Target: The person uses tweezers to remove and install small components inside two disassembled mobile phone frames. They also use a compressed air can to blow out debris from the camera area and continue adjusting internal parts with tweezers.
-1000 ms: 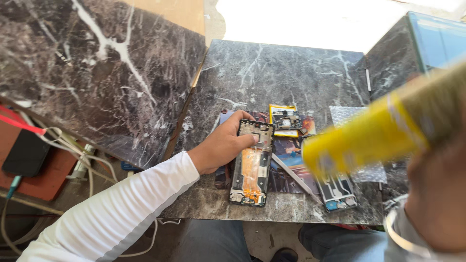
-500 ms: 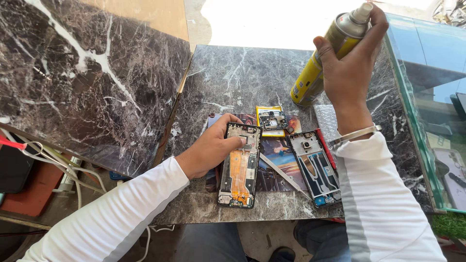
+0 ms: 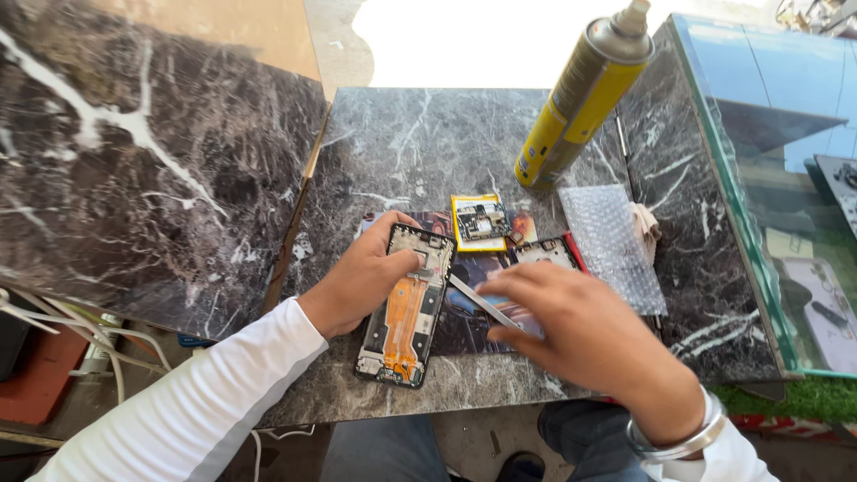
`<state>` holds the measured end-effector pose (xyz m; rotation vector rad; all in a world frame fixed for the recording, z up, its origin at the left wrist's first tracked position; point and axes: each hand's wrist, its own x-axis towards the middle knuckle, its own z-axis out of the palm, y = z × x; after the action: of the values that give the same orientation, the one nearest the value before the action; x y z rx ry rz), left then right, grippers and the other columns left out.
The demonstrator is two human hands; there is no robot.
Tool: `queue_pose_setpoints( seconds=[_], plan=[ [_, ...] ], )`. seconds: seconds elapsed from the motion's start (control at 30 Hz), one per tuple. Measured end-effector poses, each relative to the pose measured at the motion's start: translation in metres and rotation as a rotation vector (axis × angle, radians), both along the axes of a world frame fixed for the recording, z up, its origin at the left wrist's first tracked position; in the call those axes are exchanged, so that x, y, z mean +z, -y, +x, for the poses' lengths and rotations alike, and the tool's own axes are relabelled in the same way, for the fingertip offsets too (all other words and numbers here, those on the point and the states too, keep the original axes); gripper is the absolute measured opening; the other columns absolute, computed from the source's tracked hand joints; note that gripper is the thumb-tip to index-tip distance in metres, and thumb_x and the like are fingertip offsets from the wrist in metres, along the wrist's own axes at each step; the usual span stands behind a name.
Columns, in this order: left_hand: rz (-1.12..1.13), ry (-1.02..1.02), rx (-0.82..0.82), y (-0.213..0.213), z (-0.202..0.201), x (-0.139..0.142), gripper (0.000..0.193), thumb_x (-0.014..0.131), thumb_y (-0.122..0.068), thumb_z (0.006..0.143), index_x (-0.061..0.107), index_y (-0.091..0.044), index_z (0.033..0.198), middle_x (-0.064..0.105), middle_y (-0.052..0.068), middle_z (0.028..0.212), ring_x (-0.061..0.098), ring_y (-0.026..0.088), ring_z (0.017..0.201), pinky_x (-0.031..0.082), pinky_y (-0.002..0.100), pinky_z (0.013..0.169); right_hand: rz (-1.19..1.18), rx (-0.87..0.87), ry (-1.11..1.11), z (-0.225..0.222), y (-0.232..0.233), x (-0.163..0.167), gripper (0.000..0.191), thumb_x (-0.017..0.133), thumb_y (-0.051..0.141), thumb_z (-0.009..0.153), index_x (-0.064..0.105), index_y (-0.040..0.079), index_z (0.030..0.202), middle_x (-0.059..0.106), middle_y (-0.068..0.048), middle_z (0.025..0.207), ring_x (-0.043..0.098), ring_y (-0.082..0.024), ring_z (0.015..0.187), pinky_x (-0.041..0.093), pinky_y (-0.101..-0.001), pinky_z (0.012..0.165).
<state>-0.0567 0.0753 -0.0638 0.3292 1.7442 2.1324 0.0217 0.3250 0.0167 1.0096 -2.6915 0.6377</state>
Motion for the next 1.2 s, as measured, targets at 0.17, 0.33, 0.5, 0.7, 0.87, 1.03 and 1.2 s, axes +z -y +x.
queue_pose_setpoints(
  seconds=[0.17,0.33,0.5,0.7,0.87,1.03,1.2],
  plan=[
    [0.043,0.052,0.017,0.001,0.002,-0.003,0.033,0.056,0.001,0.089,0.051,-0.002,0.121,0.067,0.007,0.1,0.066,0.013,0.087,0.057,0.031,0.076,0.127,-0.017,0.169,0.007,0.007,-0.009,0.036,0.08,0.027,0.079,0.071,0.016,0.111,0.068,-0.005,0.092,0.069,-0.03,0.083,0.054,-0.043,0.07],
    [0.035,0.001,0.007,0.001,-0.001,-0.006,0.036,0.056,0.002,0.089,0.051,-0.003,0.124,0.066,0.006,0.102,0.064,0.011,0.089,0.056,0.029,0.078,0.149,-0.072,0.232,0.003,0.012,-0.015,0.044,0.082,0.027,0.074,0.069,0.015,0.115,0.067,-0.007,0.107,0.069,-0.03,0.083,0.055,-0.043,0.07],
    [0.062,-0.027,-0.034,0.003,-0.005,-0.011,0.034,0.054,0.003,0.091,0.049,0.0,0.124,0.064,0.007,0.101,0.063,0.01,0.088,0.056,0.029,0.077,0.113,-0.258,0.421,-0.001,0.011,-0.015,0.039,0.082,0.031,0.078,0.068,0.017,0.112,0.067,-0.002,0.1,0.075,-0.019,0.078,0.059,-0.0362,0.071],
    [0.059,-0.025,-0.049,0.004,-0.004,-0.009,0.034,0.053,0.002,0.091,0.047,-0.001,0.125,0.066,0.008,0.1,0.064,0.01,0.087,0.057,0.029,0.076,0.146,-0.268,0.42,-0.004,0.006,-0.018,0.038,0.083,0.028,0.078,0.068,0.015,0.111,0.07,-0.005,0.089,0.073,-0.022,0.075,0.057,-0.0373,0.07],
    [0.038,-0.022,-0.048,0.005,-0.003,-0.004,0.034,0.053,0.002,0.091,0.047,-0.001,0.125,0.067,0.008,0.101,0.066,0.01,0.087,0.058,0.029,0.074,0.12,-0.316,0.5,-0.008,0.005,-0.019,0.041,0.082,0.027,0.079,0.068,0.016,0.116,0.075,-0.006,0.075,0.074,-0.023,0.073,0.057,-0.0374,0.07],
    [0.054,-0.015,-0.054,0.005,-0.004,-0.006,0.034,0.053,0.003,0.091,0.047,0.0,0.125,0.066,0.009,0.101,0.065,0.01,0.087,0.058,0.03,0.074,0.028,-0.386,0.522,-0.008,0.009,-0.021,0.051,0.079,0.016,0.075,0.066,0.014,0.125,0.076,-0.009,0.074,0.072,-0.021,0.071,0.059,-0.0355,0.07],
    [0.068,-0.021,-0.046,0.004,-0.004,-0.009,0.034,0.053,0.003,0.092,0.048,0.0,0.125,0.066,0.009,0.101,0.064,0.011,0.088,0.057,0.029,0.076,-0.008,-0.405,0.561,-0.01,0.008,-0.015,0.052,0.077,0.013,0.074,0.07,0.016,0.125,0.074,-0.006,0.079,0.072,-0.019,0.069,0.059,-0.0336,0.068]
  ],
)
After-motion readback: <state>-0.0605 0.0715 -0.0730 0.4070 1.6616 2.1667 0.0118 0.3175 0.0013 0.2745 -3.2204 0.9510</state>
